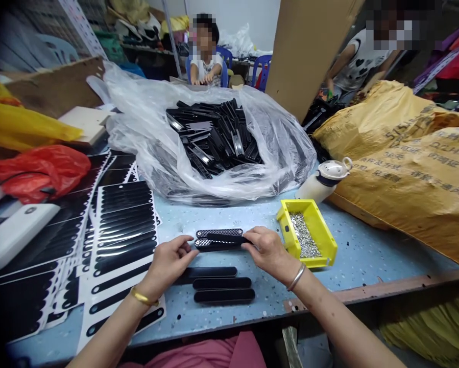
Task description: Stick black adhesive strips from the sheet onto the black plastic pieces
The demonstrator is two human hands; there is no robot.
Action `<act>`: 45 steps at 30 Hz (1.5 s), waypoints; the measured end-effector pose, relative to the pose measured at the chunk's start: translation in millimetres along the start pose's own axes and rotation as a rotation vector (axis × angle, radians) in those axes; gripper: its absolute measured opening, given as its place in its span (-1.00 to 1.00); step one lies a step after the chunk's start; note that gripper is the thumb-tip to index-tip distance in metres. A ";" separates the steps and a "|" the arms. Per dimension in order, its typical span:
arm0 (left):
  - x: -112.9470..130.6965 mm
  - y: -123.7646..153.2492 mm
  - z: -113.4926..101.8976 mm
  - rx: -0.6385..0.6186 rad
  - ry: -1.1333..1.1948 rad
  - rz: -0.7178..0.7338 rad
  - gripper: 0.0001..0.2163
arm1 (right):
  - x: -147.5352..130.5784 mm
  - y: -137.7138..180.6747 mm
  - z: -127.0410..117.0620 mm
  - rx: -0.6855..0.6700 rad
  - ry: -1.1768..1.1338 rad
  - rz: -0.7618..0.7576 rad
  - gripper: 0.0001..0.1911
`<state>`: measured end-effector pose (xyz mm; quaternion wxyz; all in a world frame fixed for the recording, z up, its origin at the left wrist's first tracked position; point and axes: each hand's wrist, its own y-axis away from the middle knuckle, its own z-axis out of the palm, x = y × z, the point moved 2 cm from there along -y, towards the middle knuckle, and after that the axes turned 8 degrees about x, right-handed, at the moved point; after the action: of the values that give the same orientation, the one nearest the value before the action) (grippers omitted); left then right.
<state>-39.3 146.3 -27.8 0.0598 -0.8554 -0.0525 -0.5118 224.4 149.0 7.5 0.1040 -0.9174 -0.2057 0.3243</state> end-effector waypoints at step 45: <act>-10.6 3.2 6.4 -0.141 0.160 -0.062 -0.80 | -24.5 -18.4 26.1 -0.300 0.259 -0.140 -0.92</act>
<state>-38.2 143.9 -40.3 -0.0124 -0.8119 -0.0380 -0.5825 184.8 156.0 6.9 0.0140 -0.9402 -0.2997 0.1615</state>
